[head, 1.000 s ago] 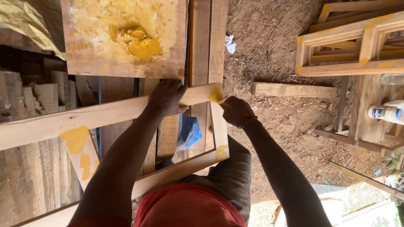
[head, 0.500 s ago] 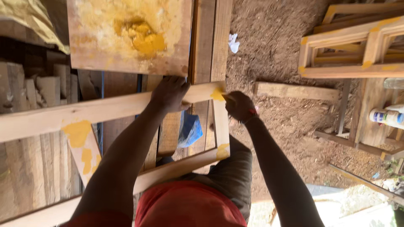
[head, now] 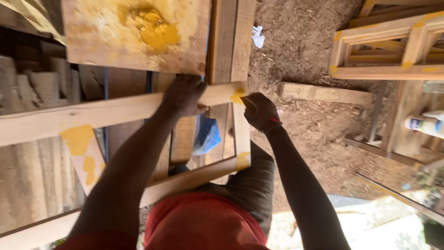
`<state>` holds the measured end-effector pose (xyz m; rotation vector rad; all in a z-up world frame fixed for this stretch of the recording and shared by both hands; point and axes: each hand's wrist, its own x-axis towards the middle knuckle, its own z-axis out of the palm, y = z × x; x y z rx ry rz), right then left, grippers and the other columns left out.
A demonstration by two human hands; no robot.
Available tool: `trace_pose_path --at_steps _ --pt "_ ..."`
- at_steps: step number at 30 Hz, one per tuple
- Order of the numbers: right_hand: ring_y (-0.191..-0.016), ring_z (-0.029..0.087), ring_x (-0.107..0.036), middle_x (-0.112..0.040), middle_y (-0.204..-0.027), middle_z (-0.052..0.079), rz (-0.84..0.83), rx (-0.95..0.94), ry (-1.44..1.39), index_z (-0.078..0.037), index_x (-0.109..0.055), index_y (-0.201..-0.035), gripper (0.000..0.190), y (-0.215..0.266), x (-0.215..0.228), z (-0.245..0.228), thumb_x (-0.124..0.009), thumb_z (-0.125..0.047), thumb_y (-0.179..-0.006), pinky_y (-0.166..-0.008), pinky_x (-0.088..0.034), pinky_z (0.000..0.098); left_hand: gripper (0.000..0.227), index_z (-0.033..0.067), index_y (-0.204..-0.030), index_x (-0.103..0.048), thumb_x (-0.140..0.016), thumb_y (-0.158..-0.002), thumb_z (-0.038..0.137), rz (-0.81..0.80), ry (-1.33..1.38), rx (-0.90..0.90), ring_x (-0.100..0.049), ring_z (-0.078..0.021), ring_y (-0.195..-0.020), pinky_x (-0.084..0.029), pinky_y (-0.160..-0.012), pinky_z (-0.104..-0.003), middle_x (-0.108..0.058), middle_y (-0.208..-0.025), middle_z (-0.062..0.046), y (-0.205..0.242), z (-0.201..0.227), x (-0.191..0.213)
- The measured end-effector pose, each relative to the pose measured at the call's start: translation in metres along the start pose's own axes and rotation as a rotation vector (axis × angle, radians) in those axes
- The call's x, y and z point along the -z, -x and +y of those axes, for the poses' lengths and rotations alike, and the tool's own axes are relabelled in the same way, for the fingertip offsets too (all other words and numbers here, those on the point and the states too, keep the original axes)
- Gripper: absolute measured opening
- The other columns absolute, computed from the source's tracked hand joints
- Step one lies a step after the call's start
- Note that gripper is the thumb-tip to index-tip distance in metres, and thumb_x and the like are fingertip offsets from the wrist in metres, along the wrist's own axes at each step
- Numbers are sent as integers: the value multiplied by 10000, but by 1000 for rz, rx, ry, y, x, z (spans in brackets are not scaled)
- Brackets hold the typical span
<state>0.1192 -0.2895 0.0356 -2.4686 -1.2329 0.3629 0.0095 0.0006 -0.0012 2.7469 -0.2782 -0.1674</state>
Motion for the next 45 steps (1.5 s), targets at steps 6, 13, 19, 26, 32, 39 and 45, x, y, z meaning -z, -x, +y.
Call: trace_pose_path --at_steps 6,13,19,26,32,39,45 --pt "-1089 371 -693 -688 -1212 204 81 -20 -71 -13 -688 -1211 414 13 -12 -21 -705 -121 -812 -960 -587 431 819 25 -1258 -621 -854 -685 562 45 -5 -7 -589 -312 -1176 -477 -1036 -463 -609 -1203 -159 7 3 -1" --pt "-1062 377 -687 -674 -1215 206 111 -113 -41 -22 -703 -1189 376 6 -29 -37 -675 -129 -830 -923 -588 433 830 12 -1261 -613 -852 -688 563 28 0 -15 -584 -327 -1174 -487 -1013 -473 -593 -1221 -168 4 0 -5" --pt "-965 344 -728 -743 -1003 156 -406 -301 129 -64 -770 -968 218 -8 -12 -20 -613 -209 -924 -921 -596 428 807 7 -1243 -608 -850 -709 561 -6 -14 -17 -575 -328 -1183 -472 -1046 -473 -588 -1217 -175 4 5 -2" --pt "-794 265 -759 -767 -808 92 -105 -672 -130 -139 -819 -895 316 -25 -42 35 -701 -408 -779 -799 -597 391 764 35 -1227 -610 -855 -707 539 24 39 11 -572 -303 -1195 -462 -1046 -458 -595 -1193 -136 9 4 1" --pt "-707 228 -747 -742 -709 69 -197 -644 -94 -99 -810 -817 371 -30 -73 14 -664 -436 -866 -739 -608 374 776 23 -1205 -609 -864 -694 548 42 18 4 -578 -304 -1170 -462 -1046 -455 -595 -1179 -131 9 5 1" --pt "-680 193 -688 -752 -988 108 -233 -741 -705 -69 -762 -1090 283 0 -40 -30 -745 -250 -873 -643 -617 351 805 18 -1218 -621 -851 -678 568 62 16 -17 -585 -312 -1145 -478 -994 -459 -590 -1184 -149 6 3 3" --pt "-1094 367 -693 -677 -1229 204 153 -42 24 -6 -675 -1246 426 11 -6 -35 -702 -116 -835 -954 -586 433 736 22 -1220 -632 -798 -751 564 86 28 -18 -586 -313 -1159 -488 -1010 -467 -602 -1183 -144 10 1 1"
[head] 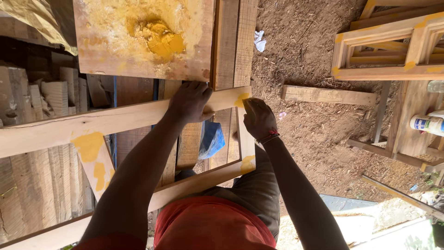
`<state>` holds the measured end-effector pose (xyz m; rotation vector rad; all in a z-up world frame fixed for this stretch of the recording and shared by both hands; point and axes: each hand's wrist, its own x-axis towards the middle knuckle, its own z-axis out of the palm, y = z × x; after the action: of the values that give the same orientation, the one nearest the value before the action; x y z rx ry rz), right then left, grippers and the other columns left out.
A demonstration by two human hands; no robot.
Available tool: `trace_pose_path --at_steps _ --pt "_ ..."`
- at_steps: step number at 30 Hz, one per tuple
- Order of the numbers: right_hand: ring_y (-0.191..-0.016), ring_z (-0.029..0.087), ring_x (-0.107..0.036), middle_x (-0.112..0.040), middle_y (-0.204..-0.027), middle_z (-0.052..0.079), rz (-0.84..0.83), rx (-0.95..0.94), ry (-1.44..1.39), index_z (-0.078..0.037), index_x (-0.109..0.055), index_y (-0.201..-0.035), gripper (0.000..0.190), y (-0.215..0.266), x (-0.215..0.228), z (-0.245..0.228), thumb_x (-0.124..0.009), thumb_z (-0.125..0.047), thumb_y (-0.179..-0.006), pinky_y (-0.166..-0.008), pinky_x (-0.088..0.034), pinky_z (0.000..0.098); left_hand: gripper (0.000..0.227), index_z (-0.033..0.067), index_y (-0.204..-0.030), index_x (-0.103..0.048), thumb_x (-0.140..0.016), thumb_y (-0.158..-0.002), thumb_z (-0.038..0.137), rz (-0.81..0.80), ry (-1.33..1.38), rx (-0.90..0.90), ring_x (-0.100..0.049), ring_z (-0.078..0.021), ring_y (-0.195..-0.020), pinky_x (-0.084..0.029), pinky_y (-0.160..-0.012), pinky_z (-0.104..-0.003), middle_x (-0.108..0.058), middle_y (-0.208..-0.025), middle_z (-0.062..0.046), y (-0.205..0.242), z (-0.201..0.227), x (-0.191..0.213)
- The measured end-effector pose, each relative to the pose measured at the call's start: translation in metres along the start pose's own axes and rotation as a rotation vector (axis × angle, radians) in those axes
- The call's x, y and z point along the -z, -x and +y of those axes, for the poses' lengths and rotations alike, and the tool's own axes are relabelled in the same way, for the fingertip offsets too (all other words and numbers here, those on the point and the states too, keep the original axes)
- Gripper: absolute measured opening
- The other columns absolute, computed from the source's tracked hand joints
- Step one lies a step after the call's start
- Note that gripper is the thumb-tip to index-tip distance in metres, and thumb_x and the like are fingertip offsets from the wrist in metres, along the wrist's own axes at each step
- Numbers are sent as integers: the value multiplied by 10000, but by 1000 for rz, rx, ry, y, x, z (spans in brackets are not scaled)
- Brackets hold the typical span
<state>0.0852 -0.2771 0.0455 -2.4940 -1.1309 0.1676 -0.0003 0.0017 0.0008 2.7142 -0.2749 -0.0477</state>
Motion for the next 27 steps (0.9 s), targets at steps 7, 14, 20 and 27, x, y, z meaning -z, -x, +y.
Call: trace_pose_path --at_steps 7,14,20,27 --pt "-1118 382 -658 -655 -1273 204 -46 -32 11 -31 -677 -1237 419 -11 -18 11 -685 -134 -831 -981 -560 456 570 18 -1191 -650 -740 -823 444 84 10 -10 -618 -318 -1108 -504 -964 -471 -643 -1137 -158 -1 -2 -9" --pt "-954 350 -750 -758 -1001 206 -690 -296 284 -104 -796 -996 256 -48 -10 42 -581 -240 -966 -946 -600 430 318 90 -1151 -655 -642 -836 51 449 91 -70 -664 -280 -1012 -520 -890 -433 -665 -1023 -80 8 3 -10" --pt "-872 314 -736 -768 -906 148 -215 -458 -53 -104 -787 -867 245 -42 -49 70 -733 -309 -744 -823 -584 431 330 81 -1160 -654 -630 -832 64 411 100 -61 -644 -287 -950 -508 -833 -431 -656 -968 -89 8 2 -7" --pt "-803 288 -745 -755 -956 121 -528 -804 -536 -109 -763 -984 217 -21 -38 32 -722 -263 -837 -756 -617 414 231 96 -1076 -656 -631 -846 102 406 55 -49 -620 -279 -940 -497 -870 -431 -664 -954 -87 4 3 2"
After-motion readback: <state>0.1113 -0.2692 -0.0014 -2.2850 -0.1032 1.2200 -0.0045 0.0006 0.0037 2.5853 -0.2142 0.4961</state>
